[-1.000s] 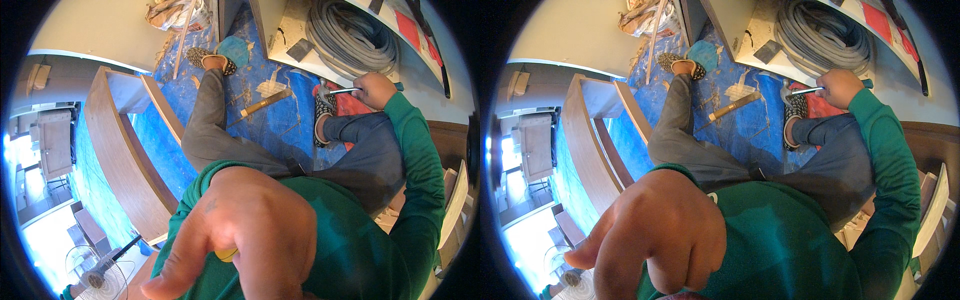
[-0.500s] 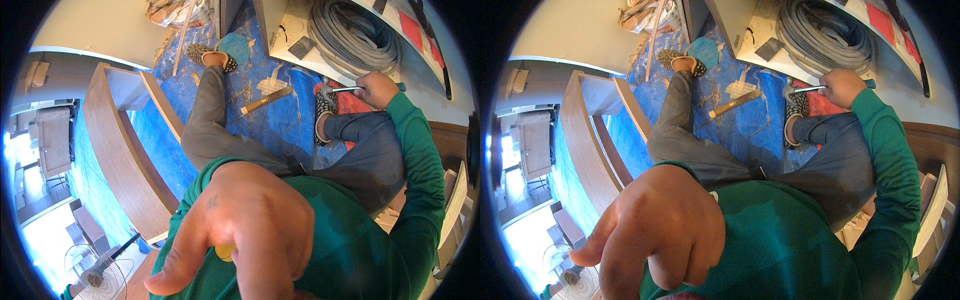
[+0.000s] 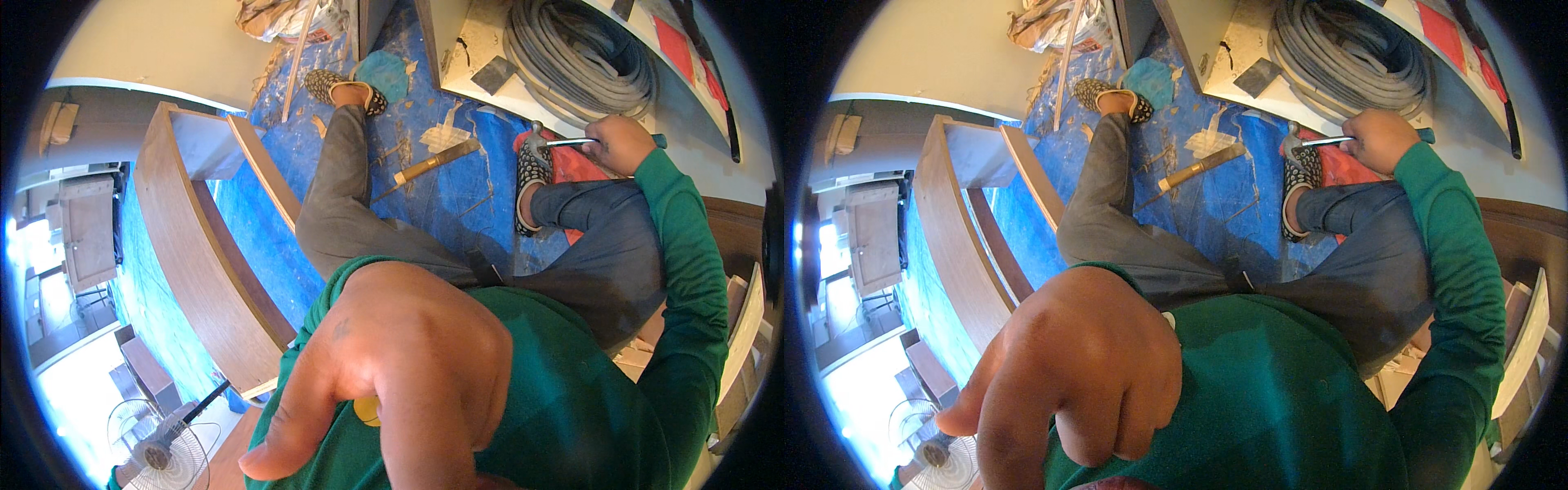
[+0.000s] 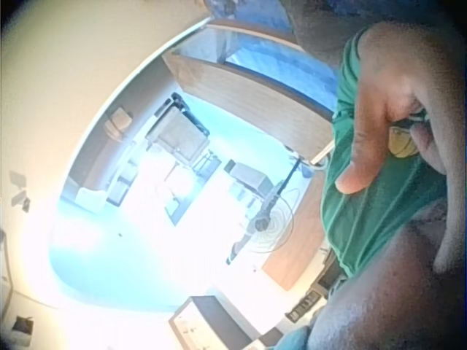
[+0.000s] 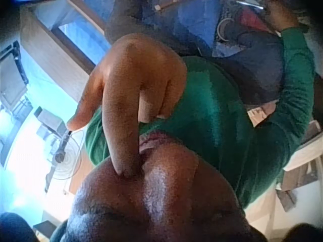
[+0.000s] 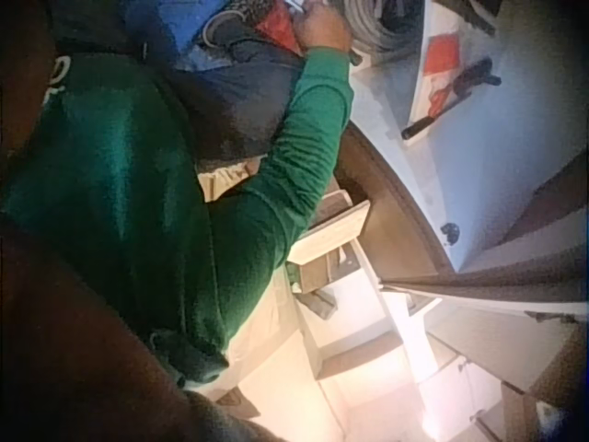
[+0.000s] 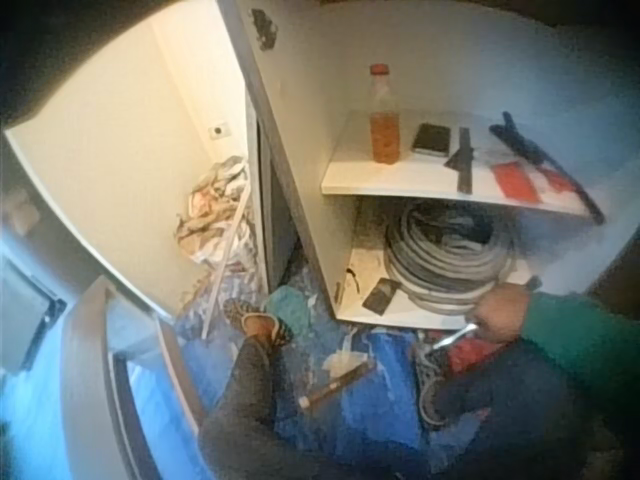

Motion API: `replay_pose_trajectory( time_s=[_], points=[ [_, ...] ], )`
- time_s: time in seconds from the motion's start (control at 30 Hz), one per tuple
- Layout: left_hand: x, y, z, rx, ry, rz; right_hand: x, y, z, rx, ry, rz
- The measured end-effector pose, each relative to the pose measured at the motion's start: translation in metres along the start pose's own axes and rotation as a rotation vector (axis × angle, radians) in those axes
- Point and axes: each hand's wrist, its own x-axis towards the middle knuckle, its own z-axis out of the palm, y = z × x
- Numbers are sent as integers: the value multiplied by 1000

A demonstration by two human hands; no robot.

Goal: The person sits on the floor and works on a cabinet, using a hammer to tap a white plastic strip into place. They repeatedly adjust the strip and tap it with the hammer to secure it.

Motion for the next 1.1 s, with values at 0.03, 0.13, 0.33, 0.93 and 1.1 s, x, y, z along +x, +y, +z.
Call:
replay_pose_trajectory(
  time_s=[0.03, 0.13, 0.33, 0.93, 1.1],
  points=[
    [1, 2, -2, 25, -21, 4, 0, -1, 0, 1, -15, 9],
    [-1, 3, -3, 112, -65, 19, 0, -1, -2, 11, -40, 28],
    [-32, 56, -33, 375, 99, -121, 1, -5, -7, -15, -53, 25],
    [-285, 116, -167, 1063, 1881, -241, 42, -70, 65, 364, -185, 49],
    [-320, 112, -181, 1171, 2010, -375, 97, -96, 123, 297, -125, -76]
  ],
)
